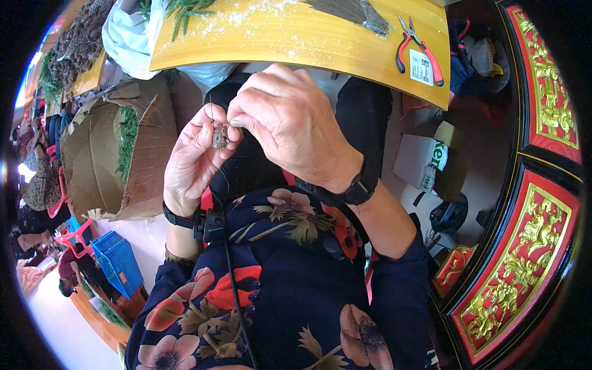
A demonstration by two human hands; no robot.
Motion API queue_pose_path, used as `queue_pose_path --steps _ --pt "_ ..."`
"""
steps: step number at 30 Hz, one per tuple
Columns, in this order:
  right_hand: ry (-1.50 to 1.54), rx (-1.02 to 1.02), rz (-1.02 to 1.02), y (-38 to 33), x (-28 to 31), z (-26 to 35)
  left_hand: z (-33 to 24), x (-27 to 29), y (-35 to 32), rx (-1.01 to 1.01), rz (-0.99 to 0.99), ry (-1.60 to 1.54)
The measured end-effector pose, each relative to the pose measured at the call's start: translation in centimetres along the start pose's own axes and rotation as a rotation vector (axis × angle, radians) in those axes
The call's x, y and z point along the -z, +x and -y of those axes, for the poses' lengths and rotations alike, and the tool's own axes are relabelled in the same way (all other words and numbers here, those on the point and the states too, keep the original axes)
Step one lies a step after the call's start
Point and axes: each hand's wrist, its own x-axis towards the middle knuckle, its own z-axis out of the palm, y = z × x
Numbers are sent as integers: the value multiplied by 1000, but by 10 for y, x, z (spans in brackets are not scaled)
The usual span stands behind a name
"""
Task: Trimming green plant sprigs and attaching them to small brown objects to assemble decorative items.
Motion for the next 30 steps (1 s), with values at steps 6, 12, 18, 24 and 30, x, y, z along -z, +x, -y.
queue_pose_path --steps 6,12,18,24,30 --pt "90 -110 54 -4 2 -4 5 -5 -3 -48 -90 121" --pt "586 -488 140 2 0 4 1 -11 -3 -26 -110 290" --pt "782 -656 167 0 -5 8 4 -7 -2 -44 -144 314" --pt "899 -633 -30 -8 -20 5 0 -14 1 -106 -133 232" --pt "208 -312 24 -4 -3 -1 1 -10 2 -137 -165 123"
